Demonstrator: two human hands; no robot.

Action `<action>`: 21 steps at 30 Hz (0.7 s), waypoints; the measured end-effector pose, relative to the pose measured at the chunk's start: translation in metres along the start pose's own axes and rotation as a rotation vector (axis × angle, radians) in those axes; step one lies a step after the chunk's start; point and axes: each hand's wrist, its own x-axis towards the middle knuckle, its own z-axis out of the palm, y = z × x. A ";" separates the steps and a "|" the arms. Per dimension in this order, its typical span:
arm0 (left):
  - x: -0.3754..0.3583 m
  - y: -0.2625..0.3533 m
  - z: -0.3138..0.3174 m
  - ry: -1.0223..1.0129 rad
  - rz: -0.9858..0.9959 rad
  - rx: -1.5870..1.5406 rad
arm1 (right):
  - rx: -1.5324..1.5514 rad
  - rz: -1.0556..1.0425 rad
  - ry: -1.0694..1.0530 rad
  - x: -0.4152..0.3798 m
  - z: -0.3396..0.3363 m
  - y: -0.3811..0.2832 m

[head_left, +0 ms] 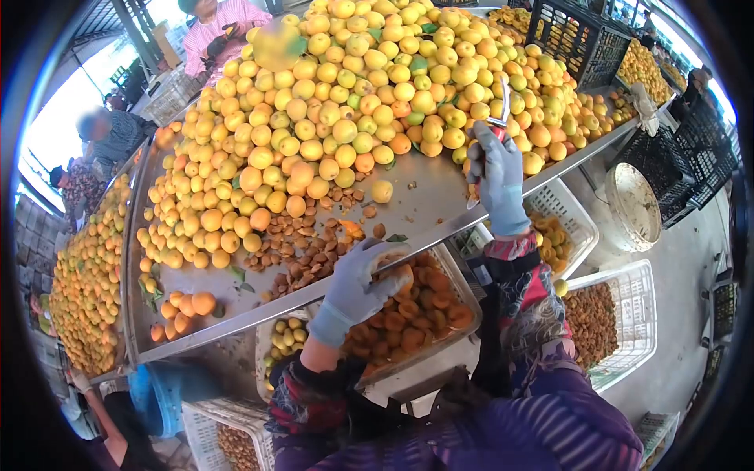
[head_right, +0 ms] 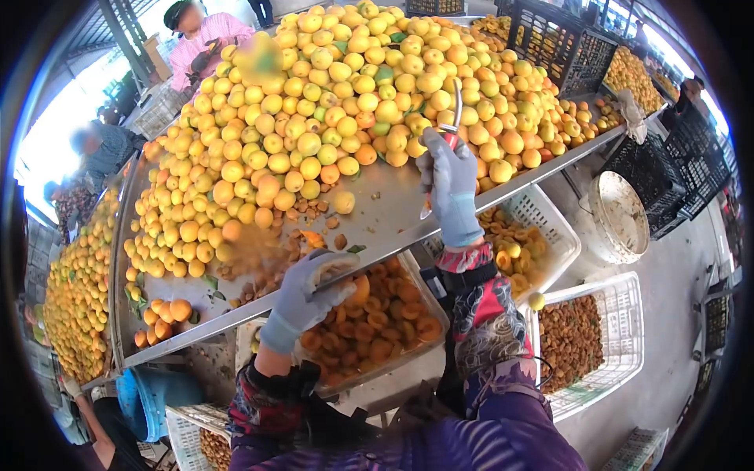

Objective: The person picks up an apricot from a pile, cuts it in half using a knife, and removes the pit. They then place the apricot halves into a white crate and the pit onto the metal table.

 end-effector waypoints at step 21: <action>0.007 -0.021 -0.025 0.527 -0.374 -0.847 | -0.417 0.154 -0.859 -0.032 0.060 0.048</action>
